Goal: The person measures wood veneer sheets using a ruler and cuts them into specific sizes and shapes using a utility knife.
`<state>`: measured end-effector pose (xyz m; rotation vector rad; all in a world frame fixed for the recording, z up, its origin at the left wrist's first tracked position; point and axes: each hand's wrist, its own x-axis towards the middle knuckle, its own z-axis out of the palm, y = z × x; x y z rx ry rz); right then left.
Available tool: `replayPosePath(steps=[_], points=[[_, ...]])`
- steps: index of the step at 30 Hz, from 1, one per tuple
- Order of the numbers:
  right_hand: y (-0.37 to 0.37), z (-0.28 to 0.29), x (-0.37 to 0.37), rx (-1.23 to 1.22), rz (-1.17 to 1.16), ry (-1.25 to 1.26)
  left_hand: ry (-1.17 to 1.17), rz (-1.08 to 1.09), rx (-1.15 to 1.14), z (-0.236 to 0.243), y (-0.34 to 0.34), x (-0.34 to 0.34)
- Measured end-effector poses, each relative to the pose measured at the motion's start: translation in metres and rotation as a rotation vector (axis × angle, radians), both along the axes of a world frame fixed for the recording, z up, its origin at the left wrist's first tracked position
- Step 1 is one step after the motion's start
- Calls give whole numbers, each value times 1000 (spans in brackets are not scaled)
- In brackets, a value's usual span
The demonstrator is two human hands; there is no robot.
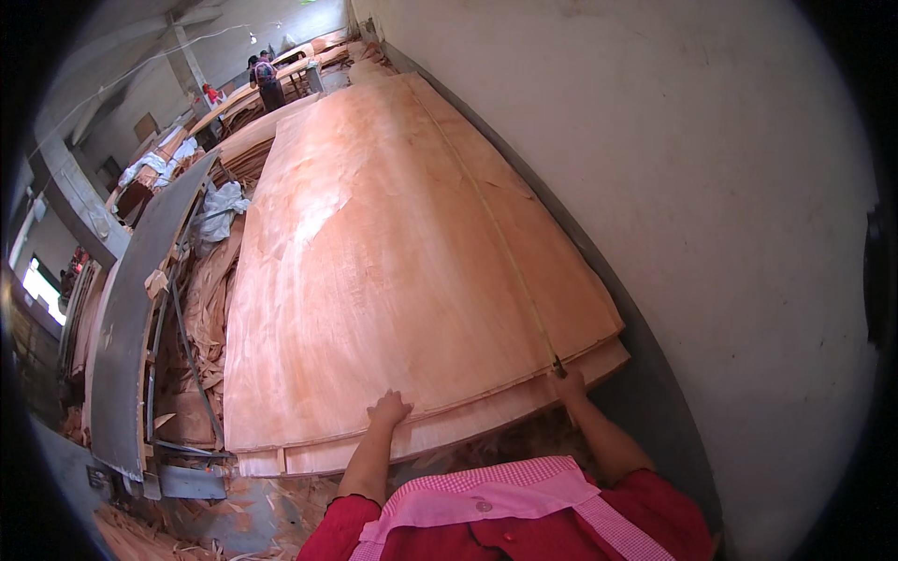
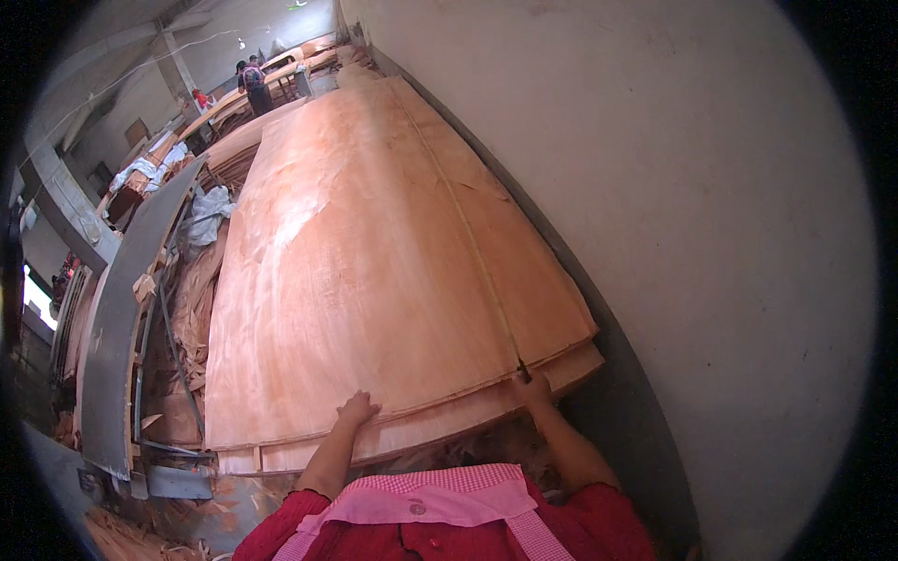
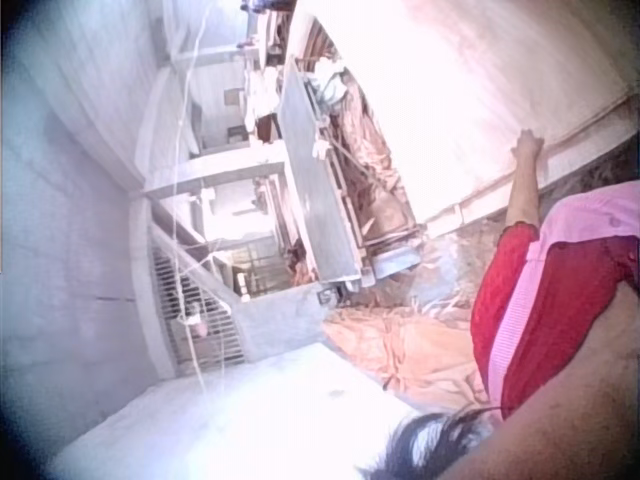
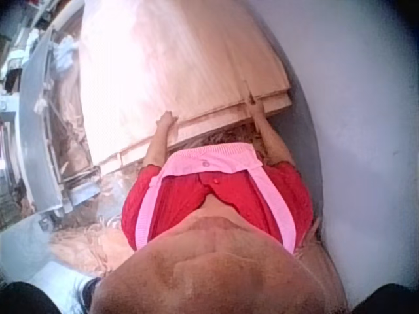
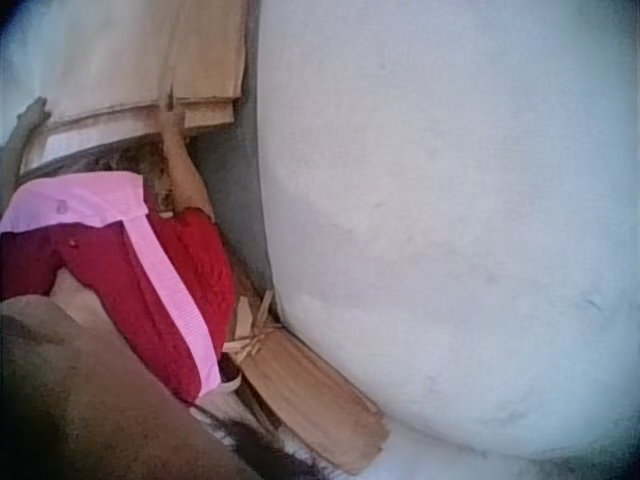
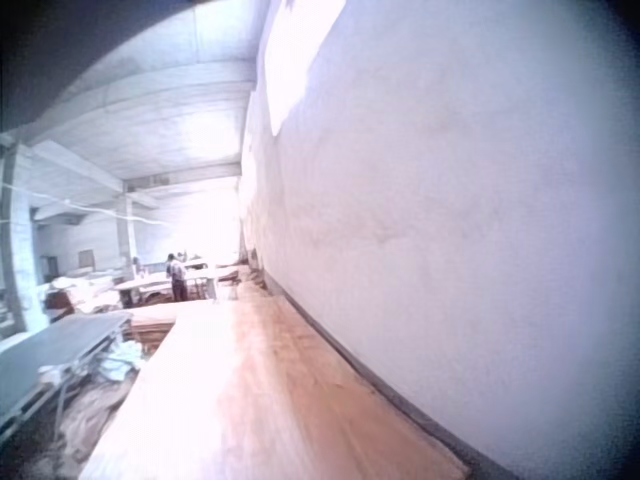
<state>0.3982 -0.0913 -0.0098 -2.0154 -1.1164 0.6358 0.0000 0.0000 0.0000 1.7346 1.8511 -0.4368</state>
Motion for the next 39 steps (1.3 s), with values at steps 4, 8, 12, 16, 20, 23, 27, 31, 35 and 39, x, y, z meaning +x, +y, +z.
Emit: replayPosePath(steps=[4, 8, 12, 16, 20, 23, 27, 31, 35, 39], points=[[-31, -10, 3, -17, -8, 206, -10, -16, -14, 1, -3, 5], [-38, -10, -19, 298, -59, 507, 5, -79, -11, -20, 2, -2], [-32, -28, -5, 410, 33, 218, -48, -81, 41, -51, 16, -9], [-41, 6, -25, 69, 50, 458, -217, 138, 319, -31, -5, -29], [-51, 2, -57, -70, 4, 616, -148, -71, 561, -16, -76, -57], [-45, 19, -103, -138, -6, 796, -215, -185, 647, -15, -139, -104], [-39, 26, -156, -150, 140, 784, -234, -29, 576, -25, -230, -149], [-26, 17, -226, -212, 56, 778, -311, 186, 498, -48, -293, -191], [-28, 6, -302, -353, 168, 708, -388, 151, 426, -64, -346, -265], [-33, 23, -376, -412, 164, 724, -358, 165, 349, -71, -371, -354]])
